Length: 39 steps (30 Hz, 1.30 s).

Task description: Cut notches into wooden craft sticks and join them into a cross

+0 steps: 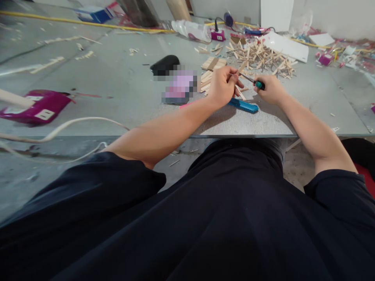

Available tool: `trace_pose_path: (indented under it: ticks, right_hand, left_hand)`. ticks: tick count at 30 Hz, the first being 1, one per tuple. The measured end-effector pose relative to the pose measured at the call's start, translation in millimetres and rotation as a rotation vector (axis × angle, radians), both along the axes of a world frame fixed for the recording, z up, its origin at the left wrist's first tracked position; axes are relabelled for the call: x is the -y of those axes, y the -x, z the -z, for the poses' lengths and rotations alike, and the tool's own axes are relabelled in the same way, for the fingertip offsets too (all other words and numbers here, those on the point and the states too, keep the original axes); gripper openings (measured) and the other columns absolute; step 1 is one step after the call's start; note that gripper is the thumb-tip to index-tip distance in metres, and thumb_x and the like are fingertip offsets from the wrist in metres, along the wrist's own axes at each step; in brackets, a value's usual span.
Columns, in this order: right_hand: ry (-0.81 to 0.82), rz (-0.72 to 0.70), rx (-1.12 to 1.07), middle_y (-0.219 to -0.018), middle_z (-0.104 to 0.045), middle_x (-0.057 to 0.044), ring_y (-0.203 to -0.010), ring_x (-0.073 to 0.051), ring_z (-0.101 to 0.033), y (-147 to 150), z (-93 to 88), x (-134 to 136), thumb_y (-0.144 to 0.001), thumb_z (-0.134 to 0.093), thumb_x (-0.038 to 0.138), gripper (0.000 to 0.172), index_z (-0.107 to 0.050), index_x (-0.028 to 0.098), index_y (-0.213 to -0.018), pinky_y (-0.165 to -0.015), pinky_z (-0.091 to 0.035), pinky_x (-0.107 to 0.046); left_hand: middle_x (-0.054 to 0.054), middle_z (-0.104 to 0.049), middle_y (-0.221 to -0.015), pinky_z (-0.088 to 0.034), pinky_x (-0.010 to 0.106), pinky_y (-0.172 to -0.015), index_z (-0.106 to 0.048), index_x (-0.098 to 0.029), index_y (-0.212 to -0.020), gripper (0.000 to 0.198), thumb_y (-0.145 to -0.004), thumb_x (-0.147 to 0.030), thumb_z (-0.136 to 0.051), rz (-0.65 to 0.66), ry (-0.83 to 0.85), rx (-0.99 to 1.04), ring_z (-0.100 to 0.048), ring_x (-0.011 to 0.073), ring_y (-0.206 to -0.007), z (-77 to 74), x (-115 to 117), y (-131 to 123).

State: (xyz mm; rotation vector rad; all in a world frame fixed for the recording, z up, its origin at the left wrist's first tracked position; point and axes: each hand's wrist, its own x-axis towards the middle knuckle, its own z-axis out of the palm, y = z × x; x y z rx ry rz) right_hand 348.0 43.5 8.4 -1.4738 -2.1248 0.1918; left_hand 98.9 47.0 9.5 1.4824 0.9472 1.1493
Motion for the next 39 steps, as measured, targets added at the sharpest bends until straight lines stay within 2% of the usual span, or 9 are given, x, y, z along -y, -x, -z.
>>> trace_pose_path:
  ticks: [5, 9, 16, 21, 26, 29, 32, 39]
  right_hand:
    - [-0.014, 0.002, 0.005, -0.096, -0.083, -0.008, -0.094, -0.037, -0.072, 3, 0.8, 0, -0.095, -0.078, 0.052, 0.018, -0.072, 0.035, -0.098, -0.094, -0.059, -0.058]
    - [0.000, 0.023, -0.019, -0.091, -0.079, -0.007, -0.091, -0.035, -0.070, 7, 1.1, 1, -0.096, -0.078, 0.056, 0.023, -0.068, 0.035, -0.094, -0.092, -0.058, -0.057]
    - [0.044, 0.052, -0.008, -0.084, -0.075, -0.006, -0.091, -0.034, -0.071, 12, -2.5, 8, -0.097, -0.077, 0.057, 0.031, -0.061, 0.034, -0.085, -0.090, -0.058, -0.056]
    - [0.051, 0.021, -0.025, -0.082, -0.070, -0.005, -0.090, -0.033, -0.068, 15, 0.3, 6, -0.093, -0.082, 0.061, 0.040, -0.056, 0.032, -0.083, -0.088, -0.056, -0.055]
    - [0.111, -0.010, -0.060, -0.080, -0.066, -0.004, -0.086, -0.031, -0.061, 18, 1.2, 5, -0.088, -0.088, 0.064, 0.043, -0.059, 0.032, -0.084, -0.085, -0.057, -0.055]
    - [0.143, -0.025, -0.091, -0.077, -0.064, -0.003, -0.086, -0.030, -0.062, 19, -3.3, 9, -0.086, -0.092, 0.066, 0.046, -0.061, 0.033, -0.084, -0.085, -0.060, -0.056]
    - [0.228, -0.042, -0.147, -0.072, -0.063, -0.002, -0.082, -0.031, -0.064, 20, -11.2, 16, -0.080, -0.097, 0.070, 0.049, -0.063, 0.034, -0.083, -0.081, -0.060, -0.056]
    - [0.597, -0.148, -0.290, -0.063, -0.062, -0.002, -0.067, -0.029, -0.065, 22, -26.3, 30, -0.063, -0.104, 0.084, 0.067, -0.064, 0.033, -0.081, -0.071, -0.056, -0.054]
  left_hand:
    - [-0.004, -0.083, -0.083, -0.047, 0.028, -0.057, -0.067, -0.030, -0.094, 0.032, -0.122, -0.016, -0.059, -0.017, -0.063, -0.008, -0.065, 0.0097, -0.053, 4.1, -1, 0]
    - [-0.004, -0.082, -0.084, -0.047, 0.026, -0.056, -0.067, -0.030, -0.094, 0.032, -0.122, -0.017, -0.060, -0.017, -0.083, -0.005, -0.065, 0.0093, -0.054, 3.8, 0, 0]
    - [-0.004, -0.081, -0.082, -0.044, 0.026, -0.056, -0.063, -0.030, -0.092, 0.035, -0.123, -0.014, -0.059, -0.033, 0.005, 0.019, -0.061, 0.0096, -0.054, -2.3, 3, -3]
    - [-0.005, -0.077, -0.080, -0.041, 0.023, -0.060, -0.060, -0.026, -0.091, 0.033, -0.122, -0.016, -0.065, -0.063, 0.058, 0.032, -0.059, 0.0073, -0.056, -6.4, 5, -6]
    - [-0.006, -0.069, -0.076, -0.038, 0.020, -0.060, -0.055, -0.025, -0.092, 0.037, -0.126, -0.009, -0.051, -0.054, 0.113, 0.077, -0.051, 0.0063, -0.056, -14.3, 13, -9]
    - [-0.005, -0.068, -0.074, -0.038, 0.020, -0.061, -0.054, -0.025, -0.091, 0.040, -0.126, -0.008, -0.046, -0.028, 0.120, 0.124, -0.049, 0.0067, -0.057, -17.0, 15, -9]
    - [-0.005, -0.069, -0.074, -0.038, 0.020, -0.060, -0.051, -0.026, -0.089, 0.042, -0.126, -0.006, -0.043, -0.003, 0.115, 0.145, -0.047, 0.0068, -0.057, -17.3, 16, -9]
    - [-0.004, -0.068, -0.073, -0.041, 0.023, -0.065, -0.053, -0.026, -0.089, 0.041, -0.125, -0.007, -0.047, 0.050, 0.049, 0.165, -0.050, 0.0094, -0.060, -14.1, 17, -8]
